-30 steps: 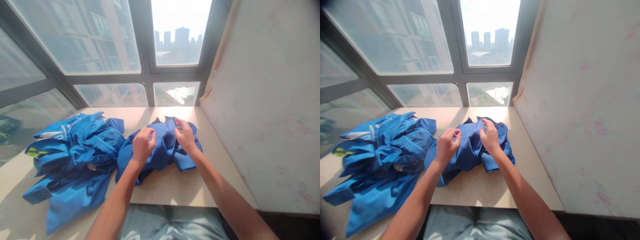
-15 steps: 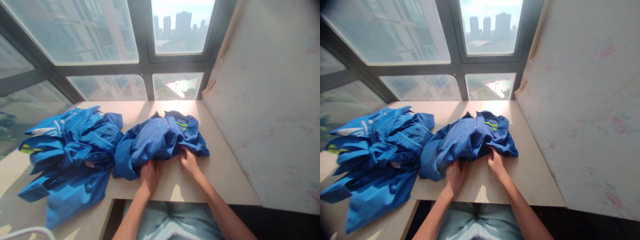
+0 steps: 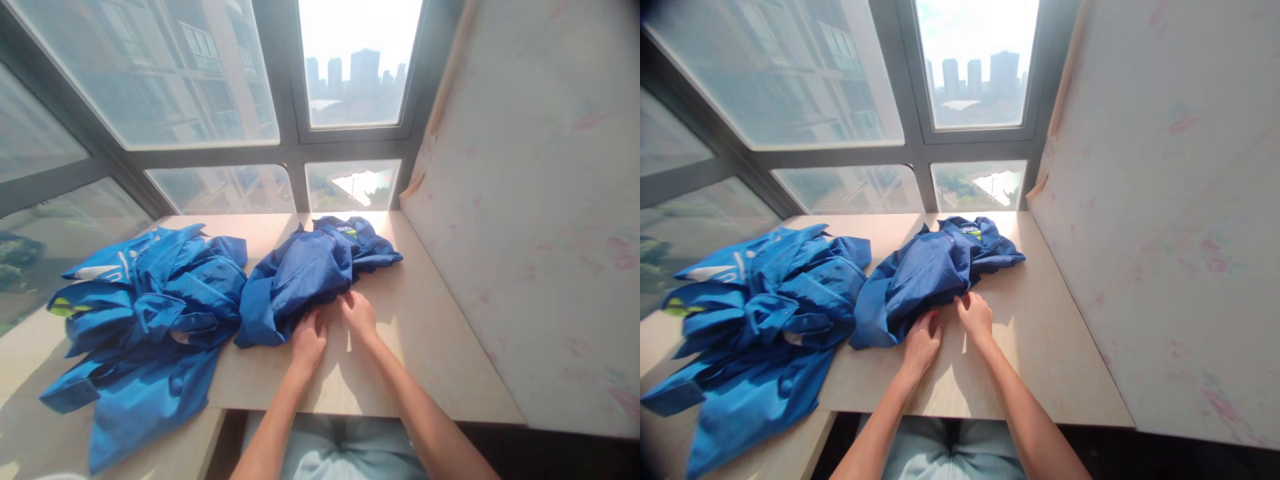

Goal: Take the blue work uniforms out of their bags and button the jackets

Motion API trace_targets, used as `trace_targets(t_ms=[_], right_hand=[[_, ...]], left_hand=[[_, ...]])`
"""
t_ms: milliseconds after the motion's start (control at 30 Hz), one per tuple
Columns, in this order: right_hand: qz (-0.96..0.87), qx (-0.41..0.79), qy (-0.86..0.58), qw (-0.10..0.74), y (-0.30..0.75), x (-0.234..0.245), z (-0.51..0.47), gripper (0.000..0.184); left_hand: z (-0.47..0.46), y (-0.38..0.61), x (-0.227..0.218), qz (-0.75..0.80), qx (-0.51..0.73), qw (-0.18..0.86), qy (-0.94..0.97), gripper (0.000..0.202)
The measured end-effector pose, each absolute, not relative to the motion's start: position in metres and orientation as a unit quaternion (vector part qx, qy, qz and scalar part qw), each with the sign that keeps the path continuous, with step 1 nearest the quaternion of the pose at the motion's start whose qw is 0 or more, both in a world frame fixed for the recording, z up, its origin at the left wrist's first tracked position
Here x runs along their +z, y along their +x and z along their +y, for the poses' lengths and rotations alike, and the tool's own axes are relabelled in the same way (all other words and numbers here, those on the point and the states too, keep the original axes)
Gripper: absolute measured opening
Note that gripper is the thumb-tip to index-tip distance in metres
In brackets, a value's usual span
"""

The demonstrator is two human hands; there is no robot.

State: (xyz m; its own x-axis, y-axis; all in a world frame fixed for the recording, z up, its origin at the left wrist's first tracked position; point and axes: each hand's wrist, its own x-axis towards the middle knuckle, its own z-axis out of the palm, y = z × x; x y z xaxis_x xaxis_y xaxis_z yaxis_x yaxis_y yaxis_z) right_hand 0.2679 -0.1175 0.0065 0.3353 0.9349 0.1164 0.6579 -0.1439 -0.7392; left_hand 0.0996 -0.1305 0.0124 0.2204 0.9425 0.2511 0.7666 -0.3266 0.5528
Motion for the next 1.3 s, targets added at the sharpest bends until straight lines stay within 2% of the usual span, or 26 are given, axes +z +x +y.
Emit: trace_targets(t_ms=[133,300,400,533,633,733,867,967,1067,1167,1300], right_hand=[[-0.511,0.263,-0.699,0.425,0.272,0.017,-0.097,0.039],[-0.546,0.261,-0.652,0.457,0.297,0.040,-0.095,0.044],[-0.599,0.229,-0.608,0.469,0.311,0.075,-0.096,0.048],[-0.652,0.196,-0.564,0.467,0.326,0.148,-0.082,0.050],[-0.674,0.222,-0.535,0.458,0.331,0.198,-0.064,0.053],[-0.652,0.283,-0.517,0.478,0.326,0.214,-0.051,0.053],[-0.606,0.358,-0.526,0.477,0.302,0.173,-0.052,0.053],[-0.599,0.367,-0.553,0.449,0.282,0.120,-0.069,0.049],[-0.598,0.352,-0.572,0.438,0.274,0.075,-0.098,0.039],[-0.617,0.356,-0.563,0.420,0.281,0.048,-0.131,0.032],[-0.610,0.354,-0.591,0.392,0.300,0.034,-0.159,0.028]], left_hand=[[-0.130,0.087,0.010,0.569,0.296,0.170,0.748,0.044],[-0.105,0.057,0.028,0.568,0.325,0.151,0.741,0.052],[-0.086,0.046,0.054,0.543,0.365,0.121,0.746,0.054],[-0.062,0.046,0.101,0.528,0.412,0.063,0.739,0.059],[-0.048,0.051,0.135,0.523,0.434,0.040,0.732,0.059],[-0.055,0.062,0.157,0.514,0.442,0.052,0.733,0.054],[-0.105,0.092,0.145,0.473,0.429,0.055,0.767,0.047],[-0.143,0.111,0.105,0.477,0.339,0.069,0.808,0.056],[-0.157,0.110,0.064,0.509,0.258,0.102,0.815,0.045],[-0.152,0.092,0.044,0.515,0.260,0.153,0.802,0.031],[-0.141,0.068,0.051,0.491,0.295,0.191,0.797,0.031]])
